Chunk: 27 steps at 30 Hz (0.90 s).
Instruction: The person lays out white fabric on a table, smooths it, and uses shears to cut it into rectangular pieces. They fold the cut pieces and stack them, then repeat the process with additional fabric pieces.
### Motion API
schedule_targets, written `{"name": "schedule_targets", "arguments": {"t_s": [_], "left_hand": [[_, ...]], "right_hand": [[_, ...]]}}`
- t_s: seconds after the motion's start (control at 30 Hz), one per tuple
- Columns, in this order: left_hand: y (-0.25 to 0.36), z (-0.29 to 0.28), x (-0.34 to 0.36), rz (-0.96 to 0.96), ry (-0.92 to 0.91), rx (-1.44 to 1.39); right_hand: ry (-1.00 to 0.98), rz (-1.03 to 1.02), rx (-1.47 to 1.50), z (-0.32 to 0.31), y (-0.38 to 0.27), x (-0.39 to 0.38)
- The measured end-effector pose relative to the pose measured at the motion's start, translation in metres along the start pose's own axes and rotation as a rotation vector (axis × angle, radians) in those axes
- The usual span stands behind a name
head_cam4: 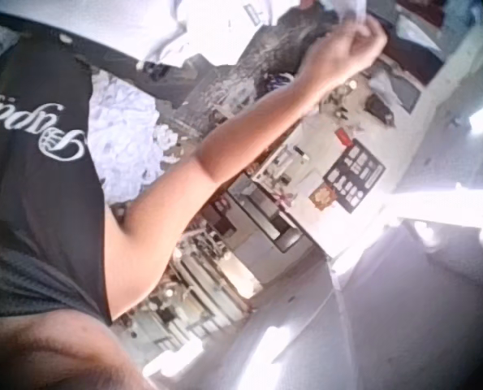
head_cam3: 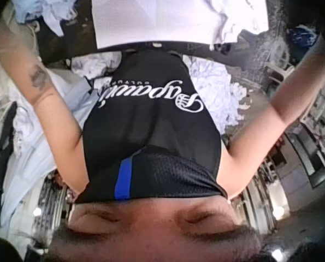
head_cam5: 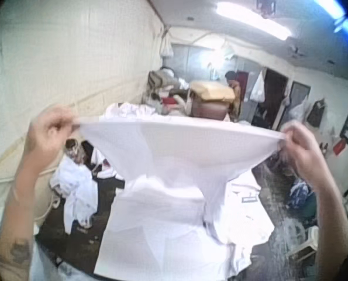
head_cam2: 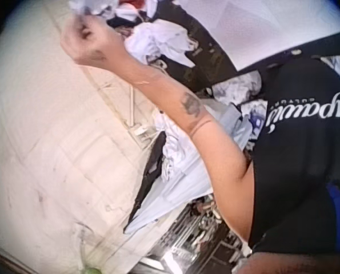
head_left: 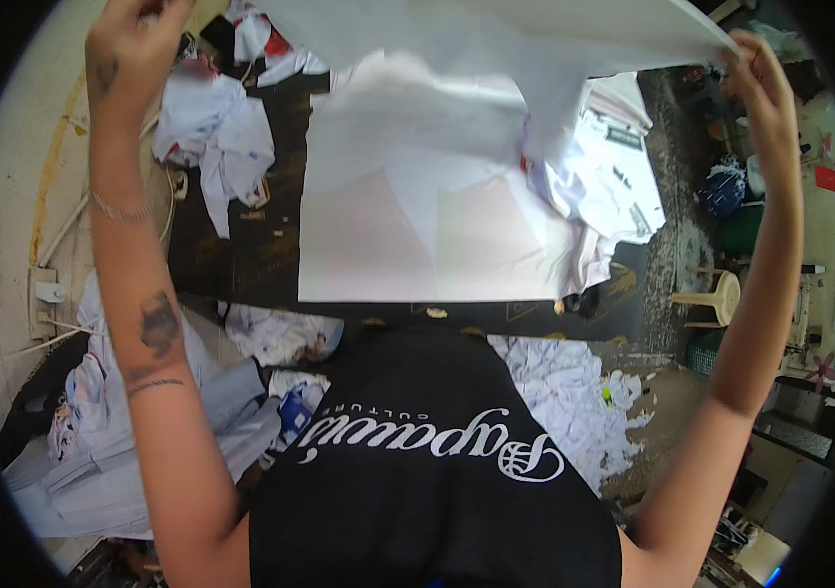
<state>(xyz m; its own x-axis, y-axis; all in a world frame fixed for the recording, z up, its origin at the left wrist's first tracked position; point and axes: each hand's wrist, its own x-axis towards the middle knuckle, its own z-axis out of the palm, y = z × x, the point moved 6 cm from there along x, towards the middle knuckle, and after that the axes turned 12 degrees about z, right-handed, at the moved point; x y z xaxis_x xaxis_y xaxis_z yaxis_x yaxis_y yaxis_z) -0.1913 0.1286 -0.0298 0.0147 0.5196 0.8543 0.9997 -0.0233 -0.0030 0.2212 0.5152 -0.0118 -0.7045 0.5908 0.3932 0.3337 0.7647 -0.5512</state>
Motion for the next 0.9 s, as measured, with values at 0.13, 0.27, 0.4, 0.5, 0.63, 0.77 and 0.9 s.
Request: {"name": "schedule_targets", "arguments": {"t_s": [0.13,0.27,0.4,0.5,0.63,0.77,0.9], "left_hand": [[0.032,0.011,-0.148,-0.262,-0.134,0.179],[0.051,0.039,-0.305,-0.883,-0.141,-0.096],[0.079,0.066,-0.425,-1.305,-0.229,-0.183],[0.077,0.070,-0.451,-1.265,-0.419,-0.170],[0.024,0.090,-0.433,-1.370,-0.264,-0.400],[-0.074,0.119,-0.345,-1.252,-0.059,-0.572],[-0.162,0.093,-0.207,-0.996,0.314,-0.796]], "right_hand": [[-0.066,0.347,0.380,0.141,0.037,-0.121],[-0.071,0.681,0.714,0.289,0.065,-0.227],[-0.221,1.115,0.678,0.384,0.074,-0.311],[-0.272,1.133,0.603,0.398,0.078,-0.321],[-0.332,0.938,0.551,0.396,0.082,-0.249],[-0.166,0.599,0.649,0.355,0.045,-0.100],[-0.005,0.252,0.573,0.260,-0.043,0.053]]}}
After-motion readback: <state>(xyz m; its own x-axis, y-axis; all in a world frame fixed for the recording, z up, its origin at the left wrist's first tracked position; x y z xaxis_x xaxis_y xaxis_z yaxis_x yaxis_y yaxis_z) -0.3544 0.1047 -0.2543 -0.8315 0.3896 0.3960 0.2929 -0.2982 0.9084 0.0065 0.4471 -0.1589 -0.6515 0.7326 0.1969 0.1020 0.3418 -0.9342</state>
